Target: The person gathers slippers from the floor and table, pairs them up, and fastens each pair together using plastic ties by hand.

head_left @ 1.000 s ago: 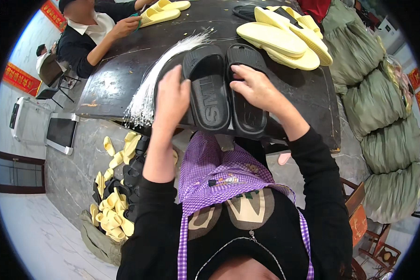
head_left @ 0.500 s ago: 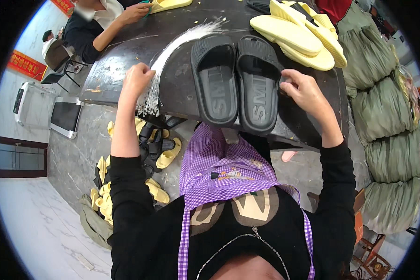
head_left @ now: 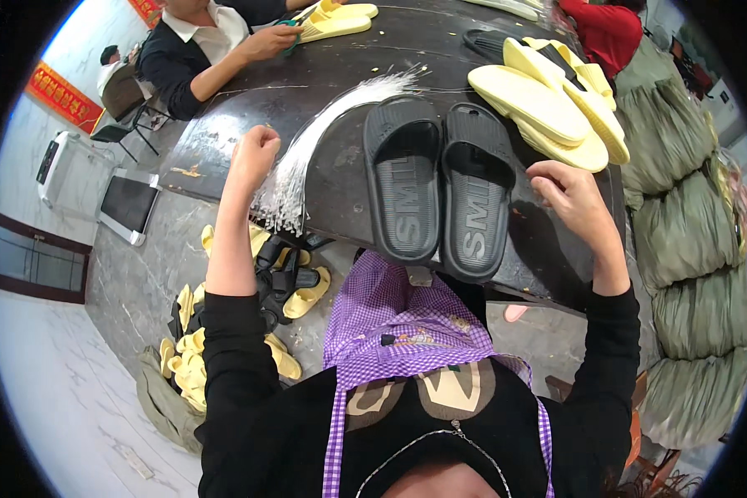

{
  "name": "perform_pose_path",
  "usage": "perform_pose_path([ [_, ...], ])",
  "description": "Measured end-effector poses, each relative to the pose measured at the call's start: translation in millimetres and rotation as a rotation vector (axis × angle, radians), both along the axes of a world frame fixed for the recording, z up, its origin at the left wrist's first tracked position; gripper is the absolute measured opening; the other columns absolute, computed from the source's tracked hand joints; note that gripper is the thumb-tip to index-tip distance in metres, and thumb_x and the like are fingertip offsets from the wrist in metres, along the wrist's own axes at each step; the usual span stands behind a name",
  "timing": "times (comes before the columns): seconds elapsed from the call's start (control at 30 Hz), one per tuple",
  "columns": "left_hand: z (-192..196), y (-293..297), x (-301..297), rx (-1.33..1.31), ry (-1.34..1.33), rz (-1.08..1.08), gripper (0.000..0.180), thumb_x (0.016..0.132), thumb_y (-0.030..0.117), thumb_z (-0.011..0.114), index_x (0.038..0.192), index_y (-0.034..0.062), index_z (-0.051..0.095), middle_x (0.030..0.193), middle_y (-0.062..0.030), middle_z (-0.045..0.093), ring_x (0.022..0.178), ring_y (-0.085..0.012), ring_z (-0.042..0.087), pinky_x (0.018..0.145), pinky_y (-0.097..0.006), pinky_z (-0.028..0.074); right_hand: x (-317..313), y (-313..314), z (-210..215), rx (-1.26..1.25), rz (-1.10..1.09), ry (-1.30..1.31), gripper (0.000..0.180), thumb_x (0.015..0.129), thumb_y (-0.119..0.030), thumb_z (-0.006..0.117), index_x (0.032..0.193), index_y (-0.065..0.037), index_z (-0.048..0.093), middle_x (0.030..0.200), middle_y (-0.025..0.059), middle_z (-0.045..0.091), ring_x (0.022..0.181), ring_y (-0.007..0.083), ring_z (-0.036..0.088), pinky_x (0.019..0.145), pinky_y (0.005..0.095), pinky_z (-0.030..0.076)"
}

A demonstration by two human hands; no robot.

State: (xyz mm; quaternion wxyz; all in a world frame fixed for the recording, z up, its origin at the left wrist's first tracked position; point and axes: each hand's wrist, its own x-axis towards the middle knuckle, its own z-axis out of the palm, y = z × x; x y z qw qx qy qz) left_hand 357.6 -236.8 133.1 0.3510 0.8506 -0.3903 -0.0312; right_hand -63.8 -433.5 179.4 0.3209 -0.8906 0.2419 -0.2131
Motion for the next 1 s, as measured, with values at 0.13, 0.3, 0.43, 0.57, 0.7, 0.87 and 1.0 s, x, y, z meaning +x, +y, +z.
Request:
perform_pose_path([
  [0.13, 8.7, -6.5, -1.4, -0.022, -0.094, 0.001, 0.023, 0.075, 0.019, 0.058, 0.082, -0.0019, 0.062, 0.072, -0.0139, 0.063, 0.068, -0.0211, 0.06, 0.064, -0.033, 0.046, 8.7, -4.4, 2.1, -0.028, 0.008, 0.021, 0.015, 0.085, -0.009, 0.054, 0.093, 0.003, 0.059, 0.068, 0.002, 0.057, 0.057, 0.0073, 0.051, 0.053, 0.0211, 0.043],
  [0.3, 3.5, -47.4, 24.8, -0.018, -0.176, -0.169, 0.025, 0.073, 0.021, 0.062, 0.081, -0.0025, 0.064, 0.069, -0.0119, 0.063, 0.065, -0.0167, 0.06, 0.062, -0.03, 0.046, 36.8, 2.6, 5.2, 0.006, 0.066, -0.006, 0.015, 0.085, -0.008, 0.054, 0.093, 0.003, 0.059, 0.068, 0.0021, 0.057, 0.057, 0.0071, 0.051, 0.053, 0.0209, 0.043],
  [0.43, -2.8, -100.6, 25.0, 0.069, -0.021, -0.205, 0.028, 0.068, 0.025, 0.065, 0.08, -0.0004, 0.066, 0.074, -0.0151, 0.064, 0.071, -0.0237, 0.062, 0.068, -0.033, 0.048, 49.4, 12.9, 6.7, -0.027, 0.106, -0.026, 0.014, 0.084, -0.008, 0.054, 0.092, 0.003, 0.06, 0.067, 0.0021, 0.057, 0.057, 0.007, 0.051, 0.053, 0.0209, 0.043],
  [0.57, -12.4, -125.6, 26.5, 0.152, -0.004, -0.175, 0.029, 0.066, 0.027, 0.066, 0.08, 0.0015, 0.068, 0.081, -0.0182, 0.065, 0.078, -0.03, 0.063, 0.074, -0.036, 0.049, 48.2, 18.9, 5.2, -0.052, 0.125, -0.04, 0.013, 0.084, -0.007, 0.054, 0.09, 0.003, 0.06, 0.065, 0.0021, 0.057, 0.057, 0.0069, 0.051, 0.053, 0.021, 0.042],
  [0.7, -19.5, -139.9, 27.2, 0.225, -0.072, -0.172, 0.027, 0.066, 0.025, 0.065, 0.079, 0.0016, 0.068, 0.082, -0.0196, 0.064, 0.08, -0.0305, 0.063, 0.074, -0.036, 0.049, 38.3, 19.4, 5.0, -0.071, 0.116, -0.05, 0.012, 0.083, -0.006, 0.054, 0.089, 0.003, 0.06, 0.065, 0.002, 0.057, 0.057, 0.0066, 0.051, 0.053, 0.021, 0.042],
  [0.87, -20.2, -146.5, 29.5, 0.104, -0.004, -0.07, 0.02, 0.064, 0.018, 0.066, 0.071, -0.001, 0.065, 0.065, -0.0144, 0.062, 0.062, -0.0214, 0.06, 0.062, -0.033, 0.047, 30.0, 12.5, 4.9, -0.017, 0.05, -0.025, 0.012, 0.083, -0.005, 0.054, 0.088, 0.004, 0.06, 0.065, 0.0021, 0.056, 0.056, 0.0063, 0.05, 0.052, 0.0206, 0.042],
  [1.0, -9.6, -129.2, 30.2, -0.051, -0.023, -0.03, 0.022, 0.065, 0.019, 0.064, 0.075, 0.0, 0.067, 0.078, -0.0195, 0.063, 0.078, -0.0317, 0.063, 0.072, -0.036, 0.049, 29.9, 10.2, 5.9, -0.029, 0.064, -0.026, 0.012, 0.083, -0.005, 0.054, 0.088, 0.004, 0.06, 0.065, 0.0022, 0.057, 0.056, 0.0063, 0.05, 0.052, 0.0203, 0.042],
])
